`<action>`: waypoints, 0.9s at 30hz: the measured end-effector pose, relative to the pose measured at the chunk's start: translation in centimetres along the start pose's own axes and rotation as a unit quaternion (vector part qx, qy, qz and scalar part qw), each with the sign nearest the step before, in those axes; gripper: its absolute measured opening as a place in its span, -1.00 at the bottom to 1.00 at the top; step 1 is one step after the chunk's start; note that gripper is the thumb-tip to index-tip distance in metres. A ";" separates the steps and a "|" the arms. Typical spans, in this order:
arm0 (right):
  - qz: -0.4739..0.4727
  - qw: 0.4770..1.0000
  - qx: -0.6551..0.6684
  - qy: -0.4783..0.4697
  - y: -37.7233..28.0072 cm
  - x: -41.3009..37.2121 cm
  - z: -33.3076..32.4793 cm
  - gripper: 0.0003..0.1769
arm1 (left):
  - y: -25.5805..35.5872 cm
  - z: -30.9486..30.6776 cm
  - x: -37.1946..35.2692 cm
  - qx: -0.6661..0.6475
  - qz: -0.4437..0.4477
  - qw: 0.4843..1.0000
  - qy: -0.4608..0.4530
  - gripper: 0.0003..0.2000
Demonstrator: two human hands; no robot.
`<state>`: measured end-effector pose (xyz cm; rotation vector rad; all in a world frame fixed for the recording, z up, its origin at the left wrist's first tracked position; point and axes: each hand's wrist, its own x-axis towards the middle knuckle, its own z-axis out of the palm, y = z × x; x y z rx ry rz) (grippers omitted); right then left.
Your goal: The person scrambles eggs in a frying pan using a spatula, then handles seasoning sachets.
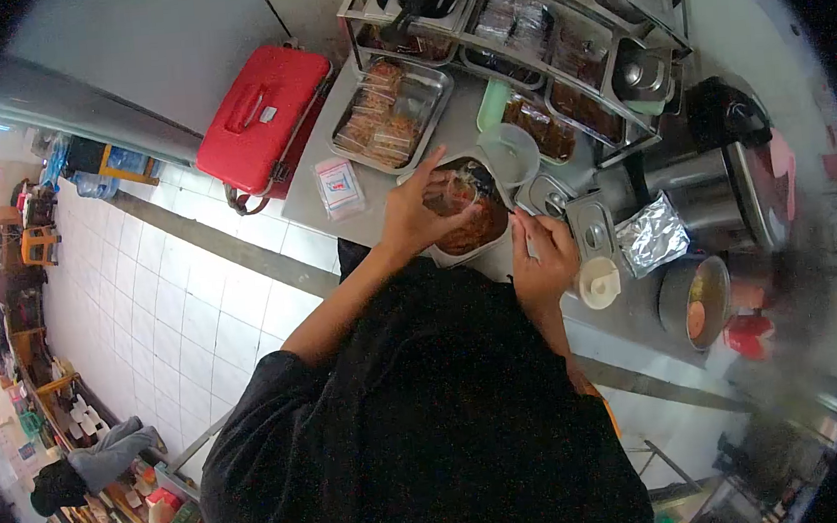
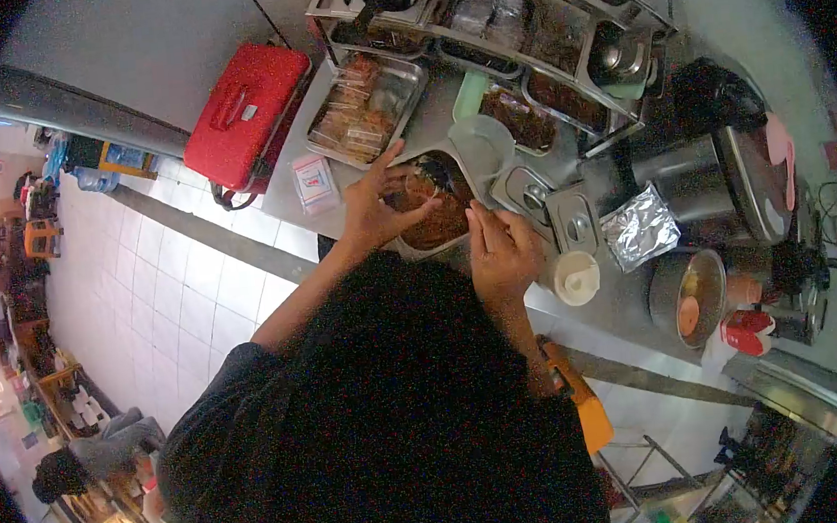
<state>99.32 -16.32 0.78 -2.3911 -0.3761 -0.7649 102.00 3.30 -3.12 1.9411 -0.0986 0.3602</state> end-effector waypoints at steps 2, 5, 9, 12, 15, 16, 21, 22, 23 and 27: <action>0.114 0.992 0.059 -0.019 -0.3 0.1 0.2 -0.83 | 0.2 0.1 -0.3 -0.015 -0.012 1.000 0.020 -0.23; 0.142 0.988 0.041 -0.037 3.2 -1.2 0.5 -0.84 | -1.8 -0.2 -0.8 -0.004 -0.011 0.999 -0.034 -0.65; 0.060 0.951 0.001 -0.303 2.5 0.2 -0.3 -0.46 | 0.3 -1.5 -1.2 0.024 -0.037 0.999 -0.021 -0.56; -0.038 0.960 0.083 -0.263 -0.5 1.4 2.1 -0.34 | 1.4 -2.4 -1.5 -0.034 0.020 0.999 0.008 -0.18; -0.017 0.964 0.131 -0.232 -2.6 2.7 3.9 -0.46 | 3.0 -4.1 -2.2 -0.059 0.006 0.998 0.026 -0.13; -0.021 0.956 0.172 -0.238 -3.1 3.0 4.0 -0.56 | 2.5 -4.2 -2.7 -0.081 -0.026 0.996 0.017 -0.15; -0.071 0.931 0.271 -0.235 -3.9 2.8 4.4 -0.70 | 1.4 -7.1 -4.0 -0.126 -0.044 0.991 -0.028 -0.67; -0.102 0.924 0.277 -0.245 -3.2 2.5 4.8 -0.73 | 1.4 -7.6 -4.4 -0.130 -0.053 0.990 -0.025 -0.67; -0.099 0.922 0.276 -0.254 -2.6 2.3 4.9 -0.73 | 1.5 -8.0 -4.8 -0.149 -0.066 0.986 -0.036 -0.74; -0.070 0.924 0.271 -0.260 -2.9 1.9 3.9 -0.80 | 2.3 -8.4 -5.9 -0.126 -0.061 0.989 -0.054 -0.82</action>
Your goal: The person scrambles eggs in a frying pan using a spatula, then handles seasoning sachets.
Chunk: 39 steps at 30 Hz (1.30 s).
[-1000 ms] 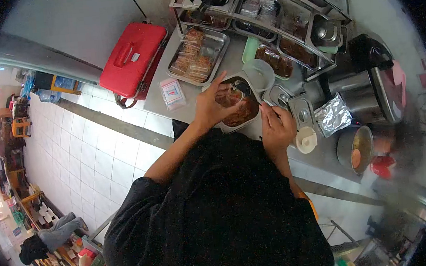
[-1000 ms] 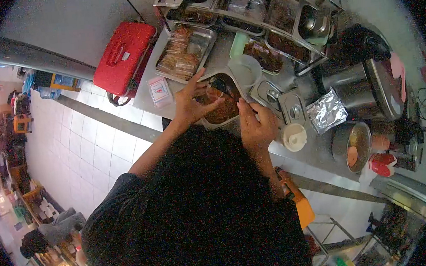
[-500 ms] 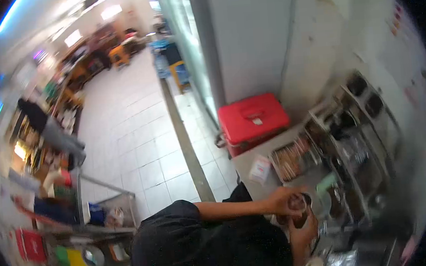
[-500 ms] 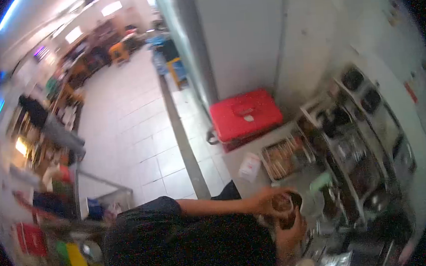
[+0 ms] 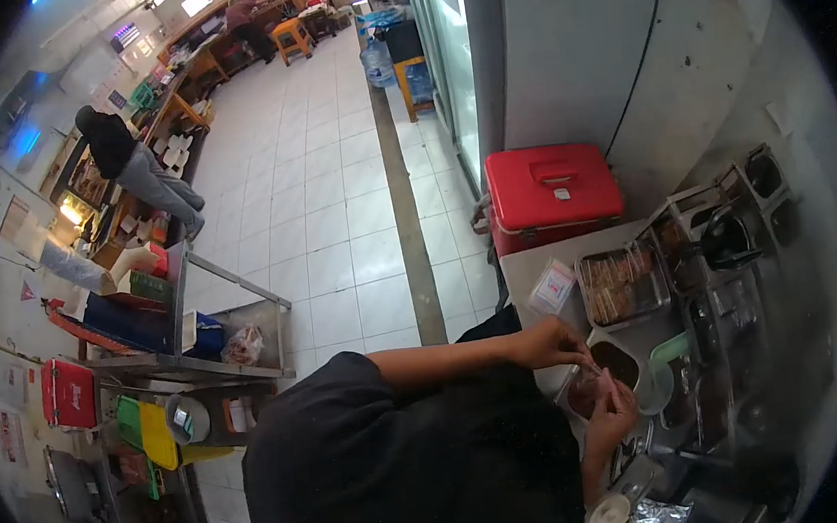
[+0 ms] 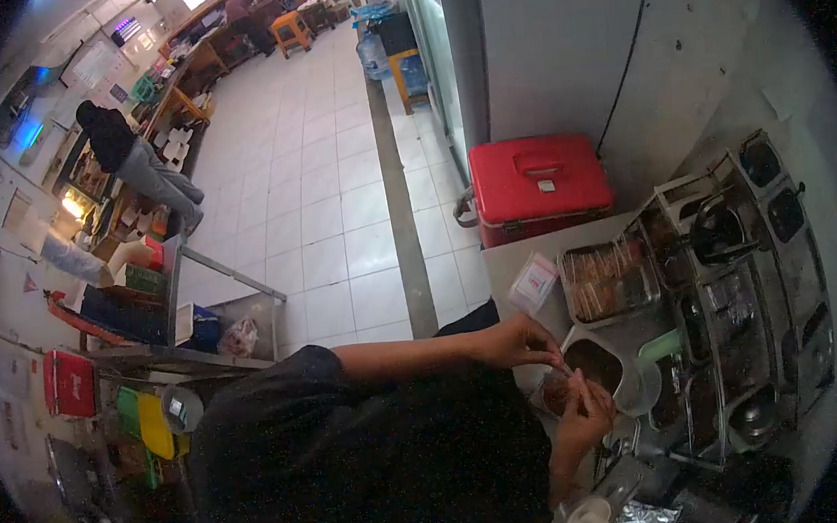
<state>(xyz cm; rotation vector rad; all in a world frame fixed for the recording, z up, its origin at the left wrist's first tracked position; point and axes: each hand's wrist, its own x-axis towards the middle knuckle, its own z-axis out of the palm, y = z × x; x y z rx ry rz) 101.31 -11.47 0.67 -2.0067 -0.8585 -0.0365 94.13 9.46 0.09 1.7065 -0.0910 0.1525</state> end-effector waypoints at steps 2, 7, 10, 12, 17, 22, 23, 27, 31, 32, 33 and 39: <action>0.009 1.000 -0.019 0.018 0.3 -0.3 -0.5 -0.81 | -1.5 0.4 0.1 0.022 0.010 1.000 -0.006 -0.87; 0.050 0.997 -0.032 0.043 0.9 -1.8 -1.4 -0.82 | -1.7 1.7 1.2 0.060 0.086 0.994 0.013 -0.87; 0.109 0.992 0.033 0.054 0.3 -1.9 -1.8 -0.79 | -1.4 2.7 1.5 -0.034 0.025 0.999 -0.004 -0.80; 0.133 0.988 0.050 0.057 0.6 -3.0 -2.4 -0.78 | -1.5 3.2 1.8 -0.028 0.044 0.998 -0.026 -0.81; 0.050 0.995 -0.036 0.084 0.8 -1.8 -2.0 -0.82 | -2.3 3.5 2.4 -0.003 0.005 0.999 -0.042 -0.83; 0.094 0.989 -0.037 0.106 0.7 -1.8 -2.5 -0.85 | -1.4 5.4 3.3 -0.119 -0.048 0.991 -0.040 -0.88; 0.080 0.990 -0.020 0.111 0.8 -1.5 -2.5 -0.86 | -2.0 5.5 3.6 -0.091 -0.046 0.993 -0.053 -0.88; 0.088 0.989 0.000 0.119 1.1 -2.2 -2.1 -0.87 | -2.1 5.5 3.7 0.017 0.053 0.997 -0.053 -0.90; 0.121 0.985 0.038 0.116 1.8 -2.5 -2.0 -0.85 | -1.8 6.0 2.9 0.077 0.020 0.997 -0.019 -0.87; 0.127 0.983 0.053 0.118 1.8 -2.4 -2.2 -0.85 | -2.3 5.9 2.8 0.079 0.019 0.996 -0.024 -0.87; 0.125 0.983 0.047 0.130 2.0 -2.5 -2.1 -0.85 | -2.5 5.8 3.1 0.092 0.028 0.995 -0.031 -0.86; 0.153 0.974 -0.023 0.164 4.2 -2.5 -2.5 -0.84 | -1.3 6.3 7.3 0.171 0.080 0.975 -0.117 -0.80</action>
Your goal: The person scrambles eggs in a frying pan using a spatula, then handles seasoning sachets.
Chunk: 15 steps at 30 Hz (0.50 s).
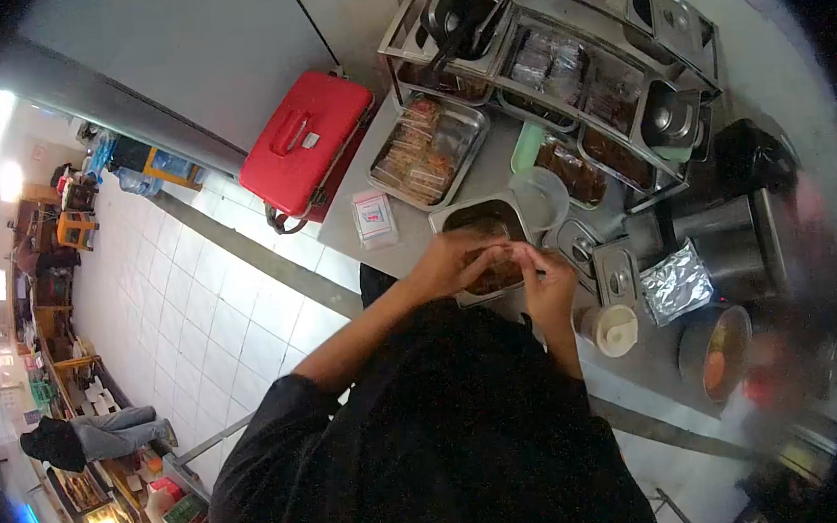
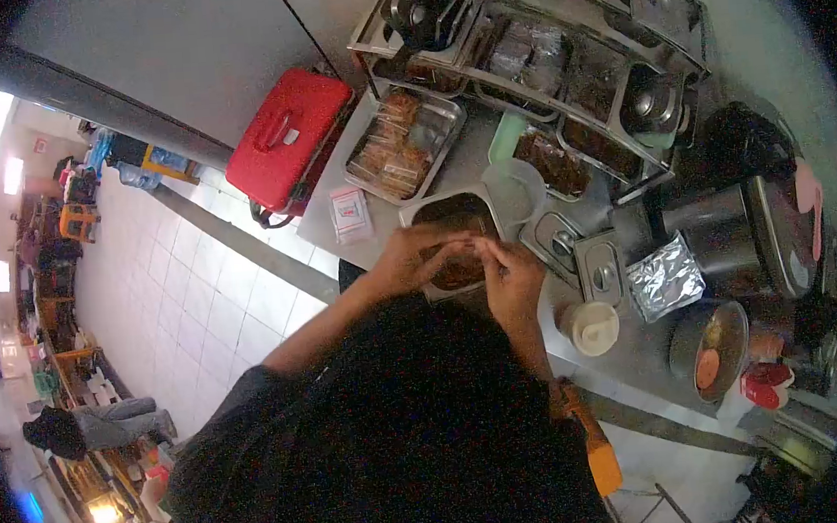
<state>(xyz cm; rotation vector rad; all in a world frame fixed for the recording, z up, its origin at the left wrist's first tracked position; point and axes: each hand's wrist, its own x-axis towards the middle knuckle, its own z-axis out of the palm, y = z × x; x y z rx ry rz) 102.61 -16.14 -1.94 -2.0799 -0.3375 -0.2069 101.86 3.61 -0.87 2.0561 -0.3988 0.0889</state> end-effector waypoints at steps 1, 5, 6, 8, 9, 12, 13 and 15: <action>-0.057 0.997 -0.060 -0.003 0.0 0.4 -0.4 -0.84 | 0.1 -0.2 0.9 -0.007 0.042 0.999 -0.007 -0.78; -0.076 0.987 -0.122 0.078 -1.9 1.9 -1.3 -0.79 | -1.5 -1.6 4.6 -0.087 0.077 0.991 -0.060 -0.77; -0.074 0.986 -0.124 0.080 -1.8 2.1 -1.5 -0.79 | -2.5 -2.1 5.3 -0.027 0.090 0.994 -0.062 -0.77; -0.020 0.993 -0.046 0.103 -1.6 2.2 -1.9 -0.72 | -4.9 -3.5 7.2 0.033 0.104 0.992 -0.068 -0.76; -0.016 0.993 -0.046 0.108 -1.2 1.9 -1.9 -0.72 | -6.5 -4.5 8.5 0.124 0.122 0.982 -0.072 -0.74; 0.003 0.996 -0.044 0.072 -0.3 0.5 -2.0 -0.66 | -8.2 -7.4 11.7 0.201 0.194 0.958 -0.068 -0.73; 0.019 0.999 0.004 0.043 -0.6 0.4 -1.9 -0.65 | -8.5 -8.2 12.6 0.188 0.245 0.950 -0.053 -0.73; 0.032 0.998 0.046 0.016 -1.2 0.3 -2.0 -0.63 | -11.6 -8.6 12.7 0.253 0.173 0.945 -0.112 -0.73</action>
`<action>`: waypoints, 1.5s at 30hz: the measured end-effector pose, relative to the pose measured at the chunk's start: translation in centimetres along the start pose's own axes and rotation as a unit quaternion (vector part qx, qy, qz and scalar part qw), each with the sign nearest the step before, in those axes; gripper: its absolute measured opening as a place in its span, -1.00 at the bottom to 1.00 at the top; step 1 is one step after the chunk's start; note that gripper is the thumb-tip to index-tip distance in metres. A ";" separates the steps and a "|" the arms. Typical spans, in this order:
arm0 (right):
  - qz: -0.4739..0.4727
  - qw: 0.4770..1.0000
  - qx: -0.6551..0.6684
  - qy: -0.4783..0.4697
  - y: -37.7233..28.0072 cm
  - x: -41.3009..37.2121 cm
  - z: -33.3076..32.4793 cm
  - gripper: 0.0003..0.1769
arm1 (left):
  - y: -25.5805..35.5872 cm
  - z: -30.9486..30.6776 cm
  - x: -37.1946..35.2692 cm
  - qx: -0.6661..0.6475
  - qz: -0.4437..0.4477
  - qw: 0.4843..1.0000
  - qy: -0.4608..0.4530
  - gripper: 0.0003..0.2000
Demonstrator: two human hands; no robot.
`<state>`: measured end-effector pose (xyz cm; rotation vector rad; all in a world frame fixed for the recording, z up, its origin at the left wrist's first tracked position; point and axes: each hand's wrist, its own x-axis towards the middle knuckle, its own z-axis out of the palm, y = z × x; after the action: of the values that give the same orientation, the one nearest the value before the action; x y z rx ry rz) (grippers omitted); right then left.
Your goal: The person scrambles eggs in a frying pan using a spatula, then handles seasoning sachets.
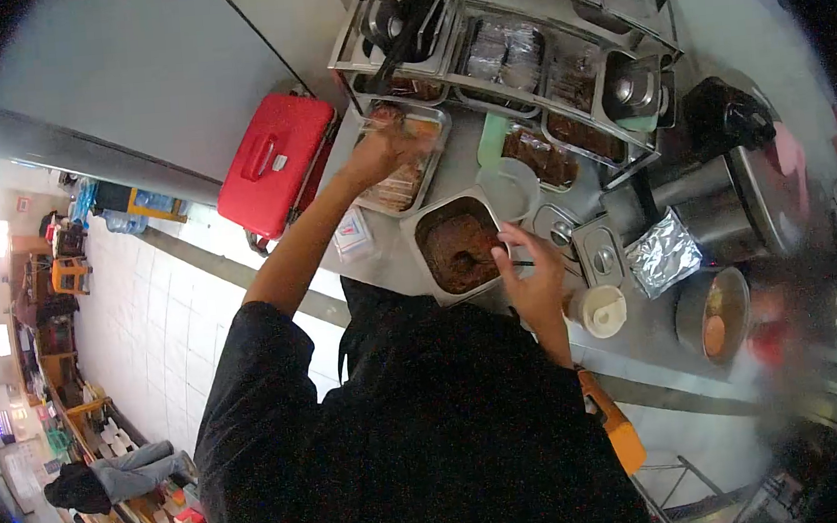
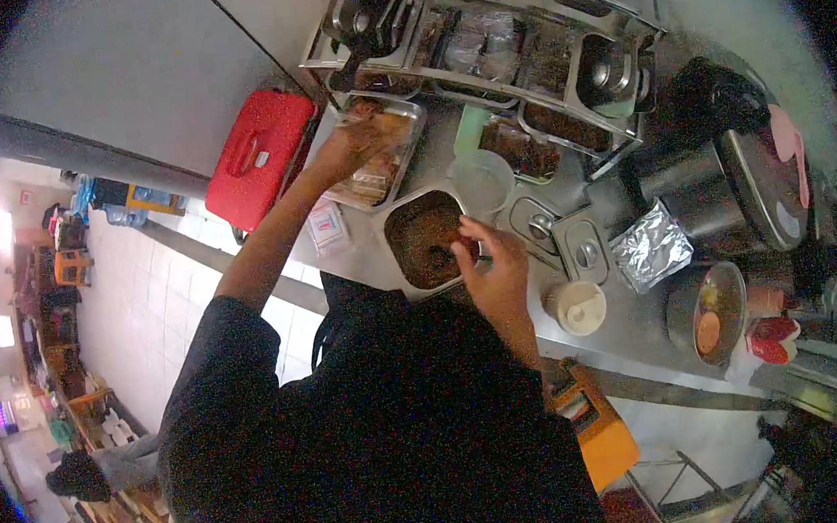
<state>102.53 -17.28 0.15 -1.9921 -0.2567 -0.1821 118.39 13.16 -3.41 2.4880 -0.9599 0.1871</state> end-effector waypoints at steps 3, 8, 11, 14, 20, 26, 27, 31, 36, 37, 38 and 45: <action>-0.058 0.997 -0.031 -0.030 -0.3 -0.3 0.0 -0.60 | -5.5 6.7 -5.7 -0.005 -0.105 0.991 -0.077 -0.74; -0.098 0.988 -0.100 -0.071 0.1 -0.4 -0.3 -0.56 | 1.6 4.0 -8.6 0.038 -0.090 0.987 0.124 -0.78; -0.074 0.990 -0.072 -0.097 1.1 -0.6 0.4 -0.58 | 7.1 3.4 -13.4 -0.013 -0.302 0.943 0.139 -0.73; -0.063 0.985 -0.044 -0.152 0.6 0.0 1.6 -0.60 | 9.9 4.4 -17.9 0.074 -0.317 0.942 0.084 -0.65; -0.093 0.923 -0.111 -0.355 -2.1 1.4 5.1 -0.59 | 7.9 7.5 -23.7 0.009 -0.409 0.908 0.094 -0.72; -0.210 0.881 -0.169 -0.389 -2.1 2.9 14.0 -0.64 | 8.3 5.5 -21.5 -0.056 -0.424 0.901 0.065 -0.61; -0.210 0.881 -0.174 -0.386 -1.6 2.8 15.8 -0.64 | 9.1 5.1 -20.4 0.028 -0.372 0.921 0.114 -0.64; -0.266 0.801 -0.361 -0.396 -3.2 1.3 17.0 -0.74 | 6.8 7.9 -19.6 0.145 -0.249 0.954 0.078 -0.78; -0.158 0.917 -0.118 -0.347 -7.4 1.4 10.3 -0.53 | 8.5 3.4 -15.4 0.069 -0.288 0.932 0.208 -0.90; -0.156 0.918 -0.120 -0.343 -6.9 1.4 9.3 -0.53 | 9.6 2.3 -14.9 0.005 -0.294 0.918 0.265 -0.91; -0.154 0.947 -0.084 -0.267 -6.3 1.4 8.4 -0.50 | 10.7 1.4 -14.4 -0.059 -0.297 0.898 0.318 -0.92; -0.186 0.977 -0.051 -0.090 -5.5 2.3 5.6 -0.38 | 16.5 -2.3 -11.6 -0.203 -0.274 0.888 0.308 -0.92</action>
<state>103.36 -9.69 3.13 -2.0500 -0.7521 -0.2557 98.85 10.51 1.44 1.9969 -0.0107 0.4909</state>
